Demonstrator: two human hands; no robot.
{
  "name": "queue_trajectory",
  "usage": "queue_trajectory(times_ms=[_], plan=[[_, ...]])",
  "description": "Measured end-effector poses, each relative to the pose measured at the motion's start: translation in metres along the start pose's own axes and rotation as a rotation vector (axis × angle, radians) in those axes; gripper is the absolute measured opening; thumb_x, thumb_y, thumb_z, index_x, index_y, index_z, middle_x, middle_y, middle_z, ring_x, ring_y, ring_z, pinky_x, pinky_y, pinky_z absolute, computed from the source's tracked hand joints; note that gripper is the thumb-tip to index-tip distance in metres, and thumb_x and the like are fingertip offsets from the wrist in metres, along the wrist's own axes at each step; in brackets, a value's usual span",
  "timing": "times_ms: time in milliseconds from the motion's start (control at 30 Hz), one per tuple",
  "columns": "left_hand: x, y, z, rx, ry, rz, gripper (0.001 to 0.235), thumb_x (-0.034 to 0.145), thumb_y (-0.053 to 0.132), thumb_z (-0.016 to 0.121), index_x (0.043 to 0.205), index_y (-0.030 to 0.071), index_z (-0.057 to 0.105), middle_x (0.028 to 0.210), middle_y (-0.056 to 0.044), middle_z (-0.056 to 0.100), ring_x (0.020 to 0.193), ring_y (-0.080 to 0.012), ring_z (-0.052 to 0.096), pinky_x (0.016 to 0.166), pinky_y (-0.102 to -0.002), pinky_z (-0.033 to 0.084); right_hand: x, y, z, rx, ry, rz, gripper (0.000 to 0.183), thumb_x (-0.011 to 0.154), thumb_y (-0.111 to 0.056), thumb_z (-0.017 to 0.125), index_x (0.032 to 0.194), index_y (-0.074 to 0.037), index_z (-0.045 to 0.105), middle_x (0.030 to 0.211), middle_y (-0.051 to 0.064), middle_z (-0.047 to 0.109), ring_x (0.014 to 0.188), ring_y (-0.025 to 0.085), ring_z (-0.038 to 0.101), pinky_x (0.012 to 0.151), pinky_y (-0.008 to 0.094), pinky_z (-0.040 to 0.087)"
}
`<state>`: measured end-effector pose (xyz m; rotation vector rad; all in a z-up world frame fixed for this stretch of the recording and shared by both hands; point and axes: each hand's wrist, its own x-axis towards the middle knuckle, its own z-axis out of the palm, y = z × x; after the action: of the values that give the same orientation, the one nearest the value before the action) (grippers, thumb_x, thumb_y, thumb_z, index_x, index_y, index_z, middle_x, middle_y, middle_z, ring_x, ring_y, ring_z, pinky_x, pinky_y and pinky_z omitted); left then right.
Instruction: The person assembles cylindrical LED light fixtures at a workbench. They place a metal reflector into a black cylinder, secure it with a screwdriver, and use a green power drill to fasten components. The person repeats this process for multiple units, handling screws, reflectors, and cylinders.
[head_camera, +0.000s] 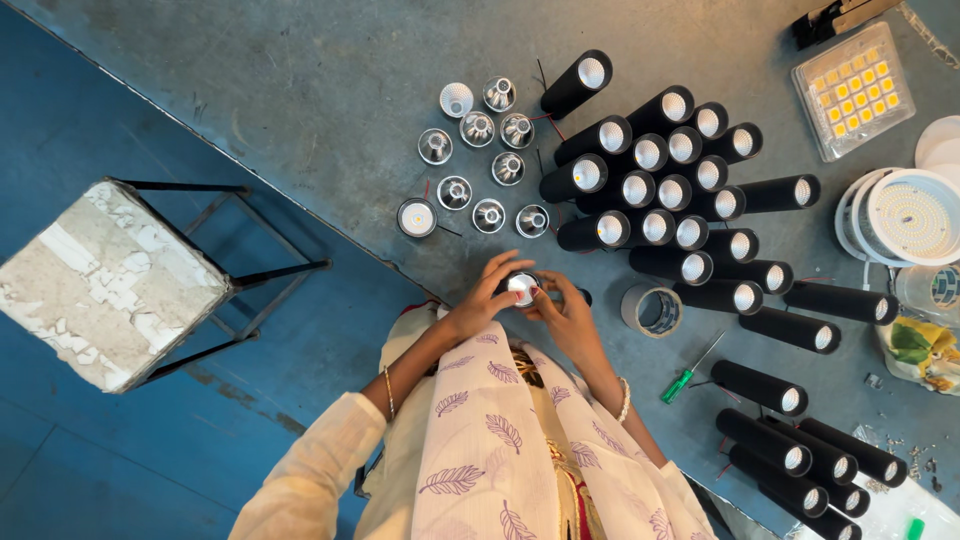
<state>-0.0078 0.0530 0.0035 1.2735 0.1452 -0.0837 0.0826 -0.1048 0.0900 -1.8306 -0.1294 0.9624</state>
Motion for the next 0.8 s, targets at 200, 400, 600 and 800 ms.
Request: queue_trajectory(times_ms=[200,400,600,800], plan=[[-0.002,-0.01,0.016,0.13,0.205,-0.114,0.05,0.097,0.018,0.055,0.146,0.012,0.054,0.161,-0.026,0.033,0.151,-0.0377,0.035,0.119,-0.044,0.031,0.006,0.011,0.001,0.049,0.028,0.053,0.034,0.101,-0.011,0.057,0.131,0.004,0.056,0.117,0.014,0.061,0.094,0.021,0.074,0.078,0.027,0.063],[-0.001,-0.001,0.028,0.182,0.295,-0.148,0.045,0.098,0.015,0.052,0.142,0.009,0.057,0.152,-0.032,0.044,0.141,-0.0425,0.047,0.112,-0.041,0.04,0.007,0.012,0.0,0.068,-0.007,0.055,0.028,0.1,-0.007,0.057,0.126,0.003,0.056,0.118,0.012,0.06,0.098,0.019,0.073,0.084,0.028,0.063],[-0.003,0.014,0.032,0.219,0.364,-0.04,0.037,0.099,0.01,0.052,0.134,0.002,0.061,0.138,-0.03,0.06,0.138,-0.0419,0.052,0.111,-0.042,0.042,0.013,0.016,-0.009,0.102,-0.075,0.066,0.027,0.098,-0.005,0.061,0.124,0.001,0.057,0.117,0.01,0.056,0.102,0.018,0.07,0.086,0.031,0.063],[-0.002,0.024,0.032,0.187,0.387,-0.075,0.034,0.099,0.011,0.054,0.13,0.002,0.064,0.135,-0.027,0.064,0.131,-0.0397,0.06,0.108,-0.041,0.045,0.018,0.021,-0.012,0.086,-0.131,0.023,0.023,0.098,-0.004,0.061,0.12,0.001,0.055,0.118,0.011,0.054,0.101,0.018,0.069,0.084,0.031,0.064]])
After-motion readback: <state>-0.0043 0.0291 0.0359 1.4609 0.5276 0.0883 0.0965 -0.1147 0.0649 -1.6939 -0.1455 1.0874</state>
